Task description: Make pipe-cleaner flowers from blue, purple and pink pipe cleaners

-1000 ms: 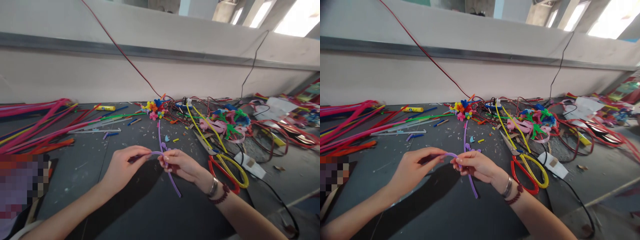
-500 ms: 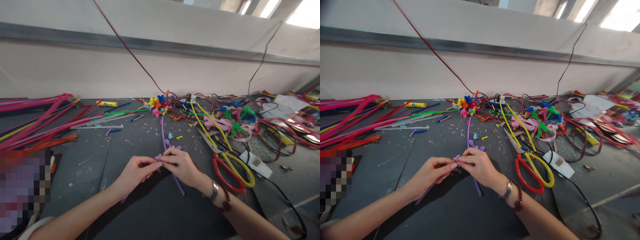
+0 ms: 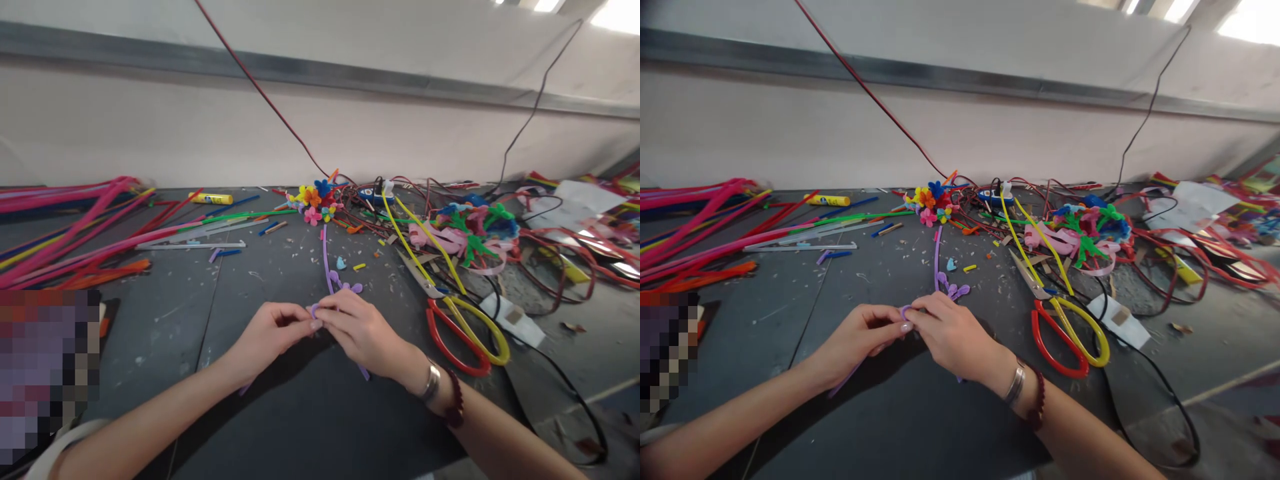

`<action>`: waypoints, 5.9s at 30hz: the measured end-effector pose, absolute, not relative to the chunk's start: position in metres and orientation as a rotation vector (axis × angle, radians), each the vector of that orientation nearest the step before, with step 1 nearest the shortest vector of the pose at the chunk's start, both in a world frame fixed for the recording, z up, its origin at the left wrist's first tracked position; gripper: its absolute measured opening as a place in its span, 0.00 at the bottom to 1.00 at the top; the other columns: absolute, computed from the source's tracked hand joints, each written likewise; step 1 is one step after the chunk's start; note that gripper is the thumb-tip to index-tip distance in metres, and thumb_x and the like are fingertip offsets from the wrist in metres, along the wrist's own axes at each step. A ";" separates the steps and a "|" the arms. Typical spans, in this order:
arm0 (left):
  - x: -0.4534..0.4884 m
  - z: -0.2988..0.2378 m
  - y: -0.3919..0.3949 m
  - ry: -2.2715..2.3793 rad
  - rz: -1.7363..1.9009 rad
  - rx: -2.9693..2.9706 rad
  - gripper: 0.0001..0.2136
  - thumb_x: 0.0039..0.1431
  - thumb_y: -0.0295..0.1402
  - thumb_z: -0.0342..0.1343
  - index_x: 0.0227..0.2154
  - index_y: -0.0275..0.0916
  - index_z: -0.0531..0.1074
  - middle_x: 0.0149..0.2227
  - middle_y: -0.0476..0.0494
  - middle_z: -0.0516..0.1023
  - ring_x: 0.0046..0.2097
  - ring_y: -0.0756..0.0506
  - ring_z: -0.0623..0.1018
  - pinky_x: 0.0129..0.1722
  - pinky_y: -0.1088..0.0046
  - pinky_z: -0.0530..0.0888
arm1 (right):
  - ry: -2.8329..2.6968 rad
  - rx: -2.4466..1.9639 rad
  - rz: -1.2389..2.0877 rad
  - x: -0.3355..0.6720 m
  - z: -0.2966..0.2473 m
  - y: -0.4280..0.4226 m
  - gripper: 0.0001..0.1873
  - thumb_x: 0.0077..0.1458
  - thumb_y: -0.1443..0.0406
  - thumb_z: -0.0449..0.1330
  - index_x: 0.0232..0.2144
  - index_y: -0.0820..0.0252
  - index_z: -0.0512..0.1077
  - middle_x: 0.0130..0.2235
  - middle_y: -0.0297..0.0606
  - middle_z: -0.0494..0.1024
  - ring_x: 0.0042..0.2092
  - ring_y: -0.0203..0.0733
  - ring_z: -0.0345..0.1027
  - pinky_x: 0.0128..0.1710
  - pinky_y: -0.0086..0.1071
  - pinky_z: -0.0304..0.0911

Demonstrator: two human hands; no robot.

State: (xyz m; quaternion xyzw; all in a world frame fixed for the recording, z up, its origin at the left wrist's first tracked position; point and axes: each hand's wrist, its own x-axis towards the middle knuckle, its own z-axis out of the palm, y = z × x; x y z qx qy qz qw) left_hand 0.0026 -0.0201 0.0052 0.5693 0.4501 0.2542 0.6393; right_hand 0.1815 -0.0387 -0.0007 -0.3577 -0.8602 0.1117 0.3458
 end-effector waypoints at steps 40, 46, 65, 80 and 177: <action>0.003 0.016 -0.028 0.916 0.794 2.075 0.07 0.55 0.31 0.53 0.28 0.37 0.75 0.30 0.45 0.77 0.31 0.49 0.74 0.31 0.76 0.68 | -1.450 -1.129 1.435 0.180 0.007 -0.035 0.11 0.48 0.59 0.59 0.25 0.63 0.70 0.22 0.29 0.68 0.22 0.27 0.59 0.22 0.24 0.57; 0.003 0.014 -0.029 1.083 0.820 2.094 0.08 0.55 0.31 0.52 0.32 0.37 0.76 0.28 0.46 0.77 0.27 0.49 0.74 0.29 0.76 0.69 | -1.427 -1.314 1.087 0.179 0.005 -0.035 0.09 0.45 0.61 0.62 0.24 0.62 0.73 0.22 0.32 0.72 0.23 0.30 0.62 0.21 0.24 0.58; -0.003 0.005 -0.028 0.951 0.871 2.474 0.06 0.55 0.28 0.53 0.34 0.35 0.74 0.35 0.45 0.78 0.36 0.49 0.76 0.39 0.77 0.70 | -1.905 -1.221 0.653 0.178 -0.002 -0.042 0.07 0.55 0.67 0.53 0.30 0.61 0.72 0.29 0.36 0.75 0.30 0.35 0.67 0.31 0.28 0.60; -0.007 0.041 -0.011 1.083 0.547 1.879 0.07 0.50 0.35 0.57 0.26 0.38 0.76 0.28 0.48 0.79 0.30 0.48 0.77 0.29 0.78 0.71 | -2.182 -1.086 0.817 0.181 0.012 -0.046 0.07 0.58 0.70 0.47 0.31 0.62 0.64 0.28 0.33 0.66 0.29 0.32 0.59 0.30 0.25 0.56; -0.006 0.037 -0.010 1.039 0.394 1.354 0.07 0.39 0.32 0.64 0.17 0.35 0.72 0.19 0.49 0.75 0.25 0.51 0.73 0.26 0.77 0.67 | -1.541 -1.159 1.534 0.174 0.010 -0.055 0.11 0.45 0.61 0.62 0.31 0.62 0.76 0.29 0.37 0.78 0.31 0.37 0.72 0.31 0.28 0.68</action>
